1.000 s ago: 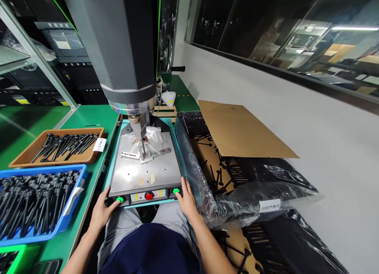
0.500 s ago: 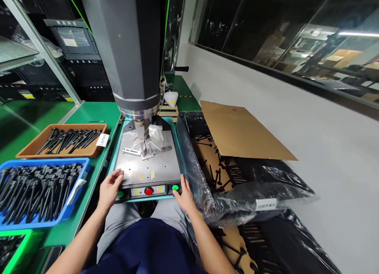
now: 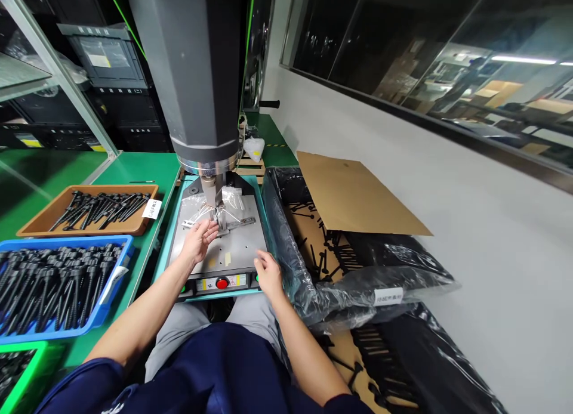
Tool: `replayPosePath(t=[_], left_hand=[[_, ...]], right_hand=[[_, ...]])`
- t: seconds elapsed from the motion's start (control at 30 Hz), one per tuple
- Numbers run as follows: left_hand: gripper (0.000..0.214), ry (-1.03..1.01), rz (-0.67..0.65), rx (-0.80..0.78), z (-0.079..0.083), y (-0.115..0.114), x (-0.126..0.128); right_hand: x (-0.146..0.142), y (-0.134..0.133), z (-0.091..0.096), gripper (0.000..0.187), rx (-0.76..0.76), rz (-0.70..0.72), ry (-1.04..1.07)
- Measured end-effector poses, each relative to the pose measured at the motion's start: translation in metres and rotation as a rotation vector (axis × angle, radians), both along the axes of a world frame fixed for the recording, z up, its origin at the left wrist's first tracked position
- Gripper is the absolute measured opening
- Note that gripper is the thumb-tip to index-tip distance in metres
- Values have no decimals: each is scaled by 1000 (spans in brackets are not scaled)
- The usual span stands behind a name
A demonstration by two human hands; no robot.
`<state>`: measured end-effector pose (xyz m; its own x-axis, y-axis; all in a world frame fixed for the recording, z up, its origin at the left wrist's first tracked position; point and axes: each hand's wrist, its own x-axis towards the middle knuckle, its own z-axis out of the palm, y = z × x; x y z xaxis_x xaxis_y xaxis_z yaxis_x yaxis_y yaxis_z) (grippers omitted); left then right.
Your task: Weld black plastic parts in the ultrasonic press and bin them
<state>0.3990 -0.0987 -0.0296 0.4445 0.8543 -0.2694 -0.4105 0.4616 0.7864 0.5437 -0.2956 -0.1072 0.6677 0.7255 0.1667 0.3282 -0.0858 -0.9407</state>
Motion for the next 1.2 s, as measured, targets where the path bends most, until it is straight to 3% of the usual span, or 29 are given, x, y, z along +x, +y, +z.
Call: replayPosePath(t=[0.13,0.23,0.33,0.47,0.73,0.87,1.0,1.2], left_hand=[[36,-10,27,17,8,0,4],[38,-27,30,71,13,-1,3],[41,-45,43,81,17,-1,2],[42,-51,43,91,22,0,0],[52,-27,58,147,29,4,-2],[59,-38,33,194,30,7,-3],[68,-38,29,220,34,8,-5],[76,-54,35,235,44,5,-7]], right_hand=[[-9,48,8,41,49,167,338],[-19,85,15,39,26,241,454],[-27,116,25,35,28,303,421],[-33,144,39,31,60,249,122],[-32,163,65,38,101,-34,-284],[-26,174,80,47,50,31,-435],[-18,190,92,38,-18,97,-393],[-17,197,101,21,244,87,-287]])
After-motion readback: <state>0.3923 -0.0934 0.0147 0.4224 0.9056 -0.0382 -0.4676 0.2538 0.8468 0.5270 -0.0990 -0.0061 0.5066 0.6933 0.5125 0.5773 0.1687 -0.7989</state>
